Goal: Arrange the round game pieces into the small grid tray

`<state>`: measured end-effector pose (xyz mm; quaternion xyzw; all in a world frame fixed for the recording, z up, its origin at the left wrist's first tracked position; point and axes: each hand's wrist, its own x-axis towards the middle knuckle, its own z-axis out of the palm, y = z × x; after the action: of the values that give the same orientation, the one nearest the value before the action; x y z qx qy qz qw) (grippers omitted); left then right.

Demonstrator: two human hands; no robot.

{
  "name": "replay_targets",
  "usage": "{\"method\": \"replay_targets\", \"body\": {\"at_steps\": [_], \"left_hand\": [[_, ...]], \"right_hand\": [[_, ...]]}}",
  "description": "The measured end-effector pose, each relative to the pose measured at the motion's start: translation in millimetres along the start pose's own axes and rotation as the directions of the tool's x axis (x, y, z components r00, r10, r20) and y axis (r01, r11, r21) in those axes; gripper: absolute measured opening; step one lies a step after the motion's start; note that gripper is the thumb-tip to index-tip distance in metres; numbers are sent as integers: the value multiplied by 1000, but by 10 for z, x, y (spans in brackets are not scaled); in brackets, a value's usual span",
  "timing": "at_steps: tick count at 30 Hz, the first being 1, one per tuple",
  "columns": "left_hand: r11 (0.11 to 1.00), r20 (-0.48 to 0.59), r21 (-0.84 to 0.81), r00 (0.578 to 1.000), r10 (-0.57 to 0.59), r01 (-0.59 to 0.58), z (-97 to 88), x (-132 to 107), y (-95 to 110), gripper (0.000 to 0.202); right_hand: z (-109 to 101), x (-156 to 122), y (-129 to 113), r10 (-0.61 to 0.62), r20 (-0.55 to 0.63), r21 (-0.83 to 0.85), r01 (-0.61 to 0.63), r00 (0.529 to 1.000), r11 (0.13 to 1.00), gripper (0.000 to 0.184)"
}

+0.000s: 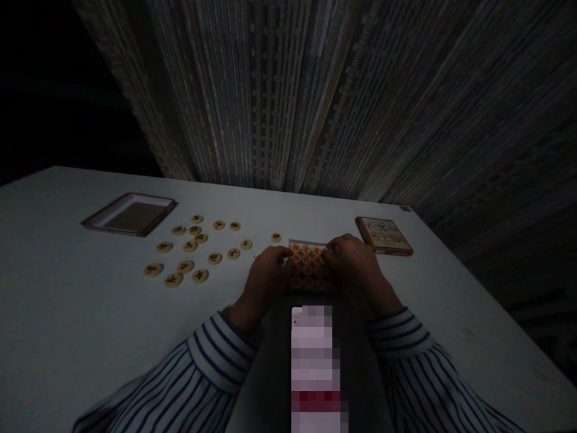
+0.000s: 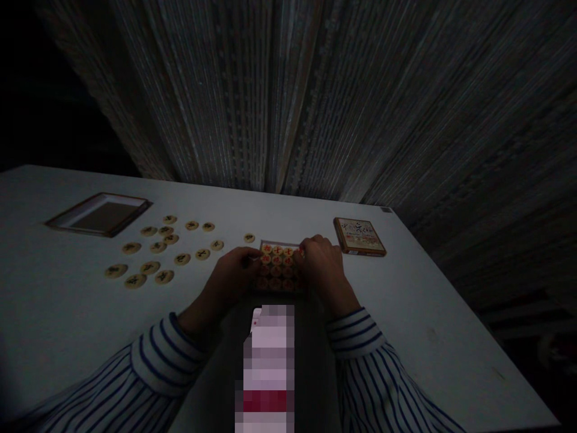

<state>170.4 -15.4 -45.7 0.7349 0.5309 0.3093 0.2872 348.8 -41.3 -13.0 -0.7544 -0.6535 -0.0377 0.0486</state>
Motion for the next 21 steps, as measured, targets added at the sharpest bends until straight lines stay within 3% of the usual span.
{"method": "replay_targets", "body": {"at_steps": [8,12,21], "left_hand": [[1000,-20,-31,1000,3,-4,16,3,-28,23],[998,-24,-67,1000,-16,14,-6,-6,2,23],[999,16,-49,1000,-11,12,-39,-34,57,23]], "right_hand": [[-61,-56,66,96,-91,121,-85,991,989,27],[-42,-108,124,150,-44,173,-141,988,975,28],[44,-160,165,101,87,296,-123,991,947,34]]}}
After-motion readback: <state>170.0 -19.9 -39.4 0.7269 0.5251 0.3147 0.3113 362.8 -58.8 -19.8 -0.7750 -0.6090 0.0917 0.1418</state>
